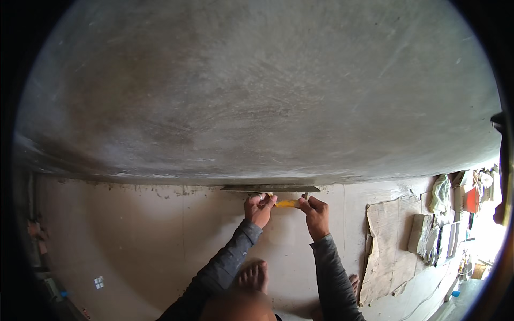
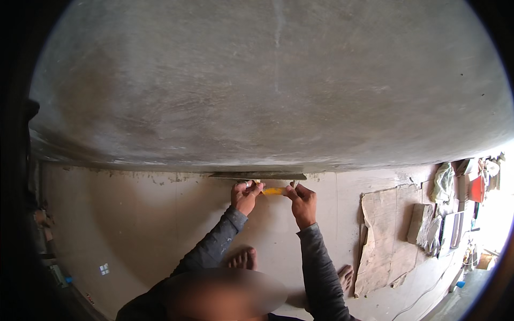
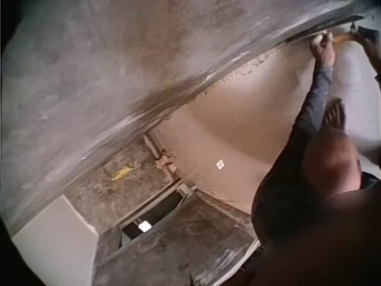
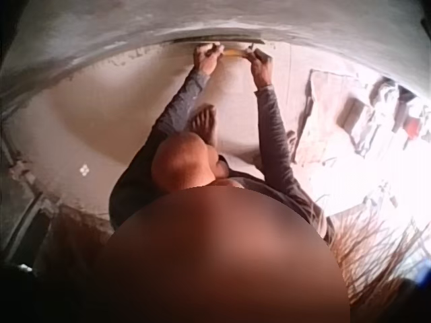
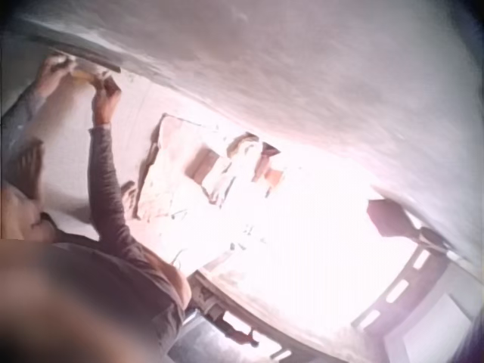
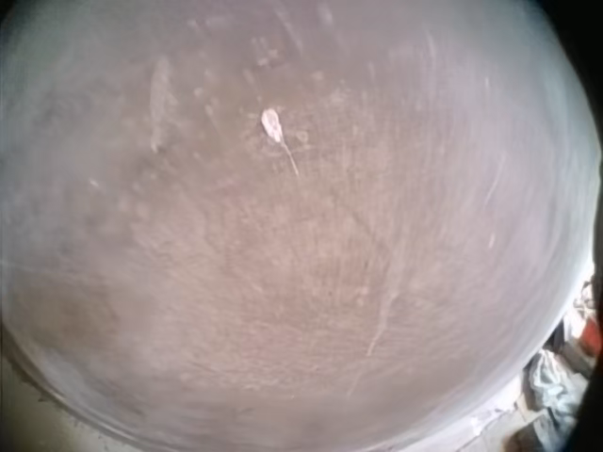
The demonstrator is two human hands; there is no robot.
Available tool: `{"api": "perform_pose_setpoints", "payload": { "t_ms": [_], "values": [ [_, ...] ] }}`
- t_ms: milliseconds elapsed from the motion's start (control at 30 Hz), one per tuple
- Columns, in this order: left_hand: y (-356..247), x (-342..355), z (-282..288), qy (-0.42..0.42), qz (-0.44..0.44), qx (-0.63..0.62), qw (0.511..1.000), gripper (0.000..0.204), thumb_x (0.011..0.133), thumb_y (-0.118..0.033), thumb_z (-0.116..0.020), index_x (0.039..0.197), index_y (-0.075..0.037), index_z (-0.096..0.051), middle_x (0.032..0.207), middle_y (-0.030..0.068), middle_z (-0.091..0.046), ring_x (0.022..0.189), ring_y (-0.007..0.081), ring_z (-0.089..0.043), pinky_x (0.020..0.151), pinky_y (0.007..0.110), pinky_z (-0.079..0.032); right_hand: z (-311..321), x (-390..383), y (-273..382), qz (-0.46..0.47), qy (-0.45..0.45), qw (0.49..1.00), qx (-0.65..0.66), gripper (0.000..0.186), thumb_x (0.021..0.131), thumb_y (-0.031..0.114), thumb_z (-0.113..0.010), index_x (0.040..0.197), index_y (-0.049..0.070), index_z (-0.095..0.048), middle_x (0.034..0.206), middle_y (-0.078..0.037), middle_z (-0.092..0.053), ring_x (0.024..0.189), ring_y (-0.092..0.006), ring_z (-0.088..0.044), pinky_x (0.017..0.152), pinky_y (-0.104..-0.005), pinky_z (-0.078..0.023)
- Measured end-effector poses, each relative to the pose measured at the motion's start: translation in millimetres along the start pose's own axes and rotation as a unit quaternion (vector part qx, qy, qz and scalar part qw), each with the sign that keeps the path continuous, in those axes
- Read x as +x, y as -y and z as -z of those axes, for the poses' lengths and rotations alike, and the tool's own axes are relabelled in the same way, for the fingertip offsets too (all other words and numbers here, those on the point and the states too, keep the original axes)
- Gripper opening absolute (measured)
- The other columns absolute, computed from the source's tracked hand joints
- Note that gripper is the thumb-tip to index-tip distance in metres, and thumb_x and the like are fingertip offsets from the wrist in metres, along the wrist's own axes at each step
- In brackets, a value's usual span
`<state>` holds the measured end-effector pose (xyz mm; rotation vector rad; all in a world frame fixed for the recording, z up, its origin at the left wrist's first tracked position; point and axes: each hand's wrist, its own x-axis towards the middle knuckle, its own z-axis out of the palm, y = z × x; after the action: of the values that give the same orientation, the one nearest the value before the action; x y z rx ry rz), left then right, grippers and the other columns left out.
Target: The person applies plaster to a wall using a trowel and hawk, smoothing the surface in long strokes. They periodically scoop more plaster from a bucket and continue working on the wall.
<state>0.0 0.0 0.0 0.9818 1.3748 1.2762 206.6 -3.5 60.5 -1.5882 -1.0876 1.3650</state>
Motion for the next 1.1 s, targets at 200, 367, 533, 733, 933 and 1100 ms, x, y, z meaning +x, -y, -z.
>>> {"api": "perform_pose_setpoints", "payload": {
  "t_ms": [200,367,533,733,933,1100],
  "values": [
    [-112.8,-36.1,-7.1,0.049,-0.031,0.021,0.998,0.015,0.099,-0.009,-0.070,0.102,0.006,-0.071,0.096,0.0061,-0.076,0.090,0.0115,-0.067,0.086,0.028,-0.052,15.5,-47.8,83.6,0.100,-0.035,0.990,0.091,0.026,0.097,0.016,-0.073,0.083,-0.004,-0.065,0.072,0.006,-0.053,0.070,-0.0042,-0.041,0.062,-0.0238,-0.035],
    [-149.1,-65.1,-11.7,0.031,-0.215,0.066,0.974,0.017,0.094,0.003,-0.070,0.112,0.003,-0.068,0.109,0.0053,-0.073,0.102,0.0112,-0.064,0.092,0.029,-0.050,27.9,-82.3,106.7,0.183,-0.110,0.970,0.114,0.016,0.095,0.008,-0.074,0.088,-0.006,-0.071,0.081,-0.001,-0.071,0.075,-0.0081,-0.060,0.071,-0.0252,-0.048],
    [-95.8,-68.5,-37.6,0.071,-0.040,-0.038,0.996,0.016,0.095,-0.001,-0.071,0.110,0.004,-0.069,0.108,0.0040,-0.075,0.096,0.0121,-0.067,0.088,0.030,-0.053,38.0,-69.7,60.7,0.110,-0.095,0.983,0.110,0.020,0.093,0.009,-0.075,0.082,-0.008,-0.068,0.075,-0.004,-0.070,0.070,-0.0081,-0.058,0.065,-0.0267,-0.047],
    [-31.3,-42.6,-56.4,0.064,-0.018,0.075,0.995,0.024,0.094,-0.019,-0.077,0.093,0.004,-0.072,0.088,0.0103,-0.078,0.081,0.0140,-0.074,0.074,0.028,-0.057,55.2,-37.3,5.5,0.022,-0.088,0.996,0.007,0.046,0.094,0.018,-0.075,0.060,0.004,-0.047,0.061,0.007,-0.040,0.061,-0.0044,-0.034,0.052,-0.0290,-0.029],
    [-1.4,-13.5,-71.3,0.026,-0.045,0.085,0.995,0.022,0.093,-0.019,-0.077,0.093,0.003,-0.073,0.084,0.0102,-0.077,0.073,0.0170,-0.072,0.072,0.031,-0.055,61.4,1.1,-2.4,0.010,-0.082,0.996,-0.024,0.044,0.094,0.021,-0.073,0.062,0.005,-0.048,0.061,0.008,-0.037,0.060,-0.0046,-0.032,0.052,-0.0294,-0.026],
    [-26.0,-11.7,-73.8,0.023,0.023,0.096,0.995,0.024,0.093,-0.020,-0.078,0.088,0.003,-0.073,0.085,0.0108,-0.077,0.078,0.0165,-0.073,0.075,0.030,-0.056,63.5,-2.6,25.3,0.060,-0.083,0.994,-0.022,0.041,0.095,0.019,-0.073,0.065,0.003,-0.051,0.064,0.008,-0.038,0.063,-0.0046,-0.031,0.053,-0.0290,-0.026]
  ]
}}
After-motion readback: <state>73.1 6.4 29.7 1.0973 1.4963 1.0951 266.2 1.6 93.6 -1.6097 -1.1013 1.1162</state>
